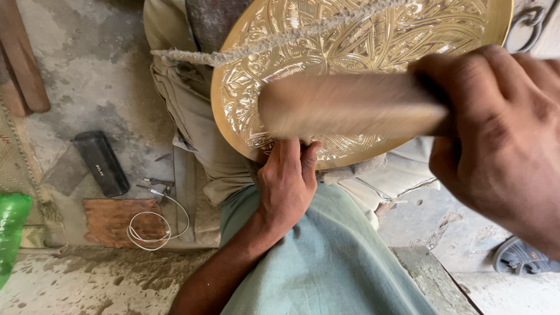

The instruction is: The person sits on the floor with an engraved brass tray resting on their lap and repeatedly strikes a small punch held against the tray's surface using a wooden mallet, repositioning the punch across the floral pattern to shape the embossed design.

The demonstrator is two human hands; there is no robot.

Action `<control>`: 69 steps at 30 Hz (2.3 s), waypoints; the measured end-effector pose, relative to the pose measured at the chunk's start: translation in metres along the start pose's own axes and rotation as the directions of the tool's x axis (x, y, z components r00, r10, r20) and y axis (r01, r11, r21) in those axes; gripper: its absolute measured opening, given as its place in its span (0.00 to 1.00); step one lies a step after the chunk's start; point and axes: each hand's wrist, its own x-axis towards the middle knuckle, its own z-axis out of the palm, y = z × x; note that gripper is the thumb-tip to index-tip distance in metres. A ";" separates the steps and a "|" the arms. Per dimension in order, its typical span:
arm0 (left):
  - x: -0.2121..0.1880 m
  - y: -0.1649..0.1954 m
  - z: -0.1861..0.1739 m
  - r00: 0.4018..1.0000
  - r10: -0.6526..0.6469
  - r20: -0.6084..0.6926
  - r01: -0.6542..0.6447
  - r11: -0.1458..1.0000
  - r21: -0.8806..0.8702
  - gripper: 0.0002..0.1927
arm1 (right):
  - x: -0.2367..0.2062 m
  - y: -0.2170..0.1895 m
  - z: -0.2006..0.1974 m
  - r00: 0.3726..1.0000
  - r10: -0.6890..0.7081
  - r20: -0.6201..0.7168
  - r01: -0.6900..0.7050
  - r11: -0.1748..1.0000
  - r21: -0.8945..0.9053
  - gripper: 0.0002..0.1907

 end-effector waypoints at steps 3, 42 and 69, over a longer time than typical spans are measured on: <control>0.000 -0.001 0.000 0.999 -0.022 0.037 0.022 1.000 -0.003 0.14 | -0.002 0.001 0.000 0.998 -0.061 0.035 0.063 0.996 -0.066 0.23; 0.000 -0.002 -0.002 0.995 0.024 0.094 -0.028 0.998 0.047 0.12 | -0.025 -0.006 0.007 0.999 0.009 0.030 -0.008 1.000 -0.014 0.29; 0.004 -0.004 -0.008 0.998 0.066 -0.009 -0.066 0.996 -0.060 0.14 | 0.000 0.002 0.011 0.998 -0.055 -0.037 0.060 0.983 0.172 0.26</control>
